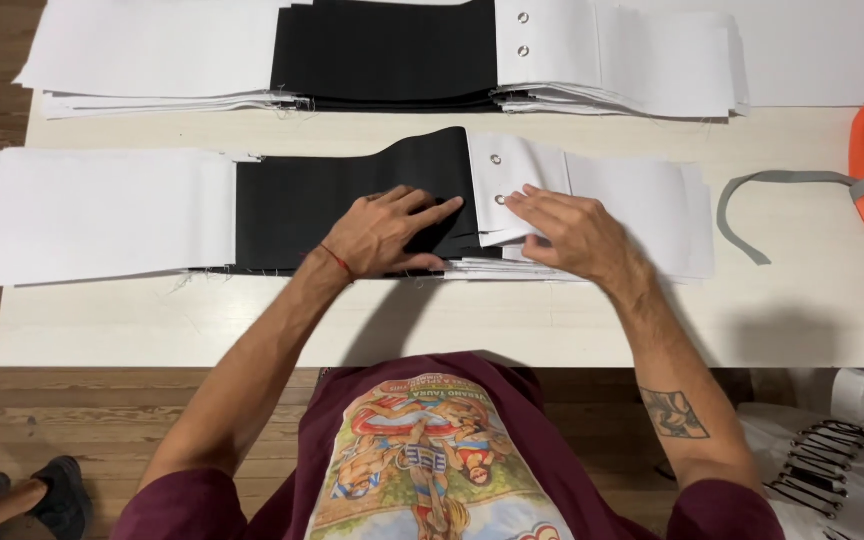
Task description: Inspecting and flipping through a stack of black and white leather components on a workbench
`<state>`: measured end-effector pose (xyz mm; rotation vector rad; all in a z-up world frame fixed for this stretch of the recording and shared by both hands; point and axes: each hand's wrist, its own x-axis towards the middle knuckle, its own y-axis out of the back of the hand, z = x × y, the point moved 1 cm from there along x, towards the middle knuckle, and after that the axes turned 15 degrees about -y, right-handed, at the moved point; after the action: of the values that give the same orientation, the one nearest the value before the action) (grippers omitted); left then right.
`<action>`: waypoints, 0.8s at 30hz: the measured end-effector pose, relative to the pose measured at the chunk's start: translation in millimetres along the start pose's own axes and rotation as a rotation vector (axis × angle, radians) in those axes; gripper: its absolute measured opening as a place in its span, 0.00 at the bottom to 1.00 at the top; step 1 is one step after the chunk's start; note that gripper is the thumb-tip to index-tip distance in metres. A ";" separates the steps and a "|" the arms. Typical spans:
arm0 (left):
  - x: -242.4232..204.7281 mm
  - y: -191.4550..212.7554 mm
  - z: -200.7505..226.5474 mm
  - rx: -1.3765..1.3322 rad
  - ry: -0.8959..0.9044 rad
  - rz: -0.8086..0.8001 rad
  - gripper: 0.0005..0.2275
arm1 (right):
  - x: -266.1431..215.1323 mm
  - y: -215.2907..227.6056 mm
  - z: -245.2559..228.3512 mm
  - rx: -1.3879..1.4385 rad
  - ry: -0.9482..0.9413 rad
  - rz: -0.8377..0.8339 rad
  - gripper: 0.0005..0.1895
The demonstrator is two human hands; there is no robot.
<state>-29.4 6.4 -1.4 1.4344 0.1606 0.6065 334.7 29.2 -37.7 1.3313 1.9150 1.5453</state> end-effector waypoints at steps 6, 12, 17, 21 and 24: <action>34.8 -42.5 1.5 0.154 -0.001 0.220 0.34 | 10.5 -16.5 19.5 -0.037 0.112 0.270 0.13; 30.7 -57.0 -32.3 0.164 -0.173 0.316 0.14 | -10.1 -47.8 34.6 -0.120 0.233 0.450 0.10; 16.4 -44.7 -24.1 0.263 -0.282 0.285 0.08 | -11.7 -5.2 -32.9 -0.129 0.298 0.441 0.10; 5.3 -42.5 -16.9 0.237 -0.274 0.275 0.10 | -7.3 12.4 -30.3 -0.076 0.250 0.358 0.14; 5.3 -39.8 -5.9 0.221 -0.211 0.280 0.14 | -12.4 -1.5 -11.2 -0.114 0.276 0.361 0.12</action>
<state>-16.0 13.5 -39.0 1.7415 -0.1476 0.6754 332.0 12.7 -38.5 1.5434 1.7704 2.0763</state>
